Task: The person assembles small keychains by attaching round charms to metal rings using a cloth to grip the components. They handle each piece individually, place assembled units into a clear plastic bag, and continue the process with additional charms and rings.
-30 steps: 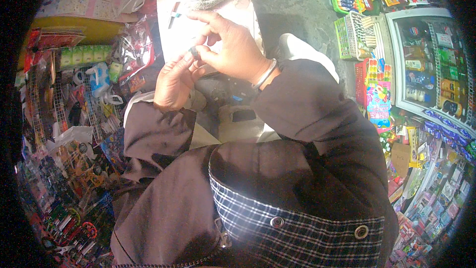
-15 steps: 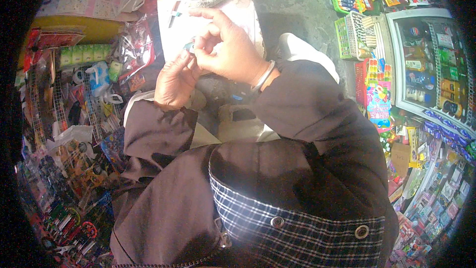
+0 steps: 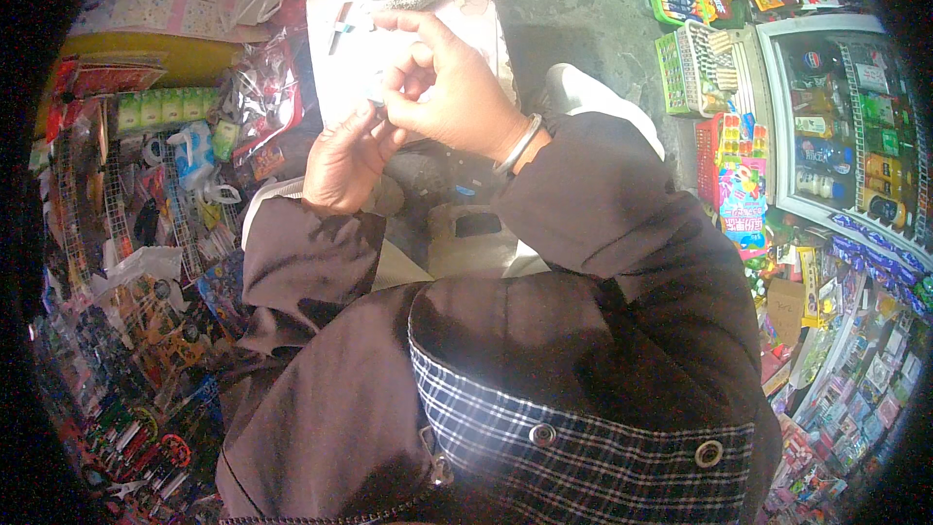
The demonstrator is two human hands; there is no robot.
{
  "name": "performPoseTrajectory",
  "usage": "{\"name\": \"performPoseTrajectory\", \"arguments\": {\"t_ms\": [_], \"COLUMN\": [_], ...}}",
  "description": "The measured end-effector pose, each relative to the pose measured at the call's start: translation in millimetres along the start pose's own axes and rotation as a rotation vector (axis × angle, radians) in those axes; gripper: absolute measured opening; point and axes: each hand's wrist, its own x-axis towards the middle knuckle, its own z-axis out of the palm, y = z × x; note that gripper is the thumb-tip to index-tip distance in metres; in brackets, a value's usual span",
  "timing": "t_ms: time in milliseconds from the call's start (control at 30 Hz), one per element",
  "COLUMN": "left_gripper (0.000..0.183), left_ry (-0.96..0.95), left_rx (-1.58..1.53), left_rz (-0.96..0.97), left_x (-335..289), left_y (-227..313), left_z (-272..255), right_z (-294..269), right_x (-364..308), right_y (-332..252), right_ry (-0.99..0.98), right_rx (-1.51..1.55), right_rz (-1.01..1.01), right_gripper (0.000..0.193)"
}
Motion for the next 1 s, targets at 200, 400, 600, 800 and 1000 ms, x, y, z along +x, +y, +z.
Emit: {"name": "performPoseTrajectory", "arguments": {"t_ms": [200, 400, 600, 800, 1000], "left_gripper": [0.023, 0.024, 0.026, 0.028, 0.025], "left_ry": [-0.018, -0.007, -0.001, -0.02, -0.024], "left_rx": [0.048, 0.064, 0.1, 0.171, 0.158], "left_rz": [0.01, 0.003, 0.006, 0.025, 0.037], "left_x": [2.6, 2.0, 2.5, 2.1, 2.2], "left_y": [-2.0, -2.2, -2.3, -4.2, -3.9], "left_z": [-2.8, -4.5, -5.4, -7.3, -10.1], "right_z": [4.4, 5.5, 6.0, 2.8, -0.4], "right_x": [-0.1, 0.8, -0.4, -1.5, 3.8], "right_y": [5.6, 7.8, 6.9, 5.2, 8.2], "right_ry": [0.089, 0.111, 0.115, 0.06, 0.107], "right_rx": [-0.035, -0.032, -0.01, 0.006, -0.075], "right_rz": [-0.093, -0.077, -0.07, 0.002, -0.067], "right_gripper": [0.056, 0.056, 0.056, 0.061, 0.059]}}
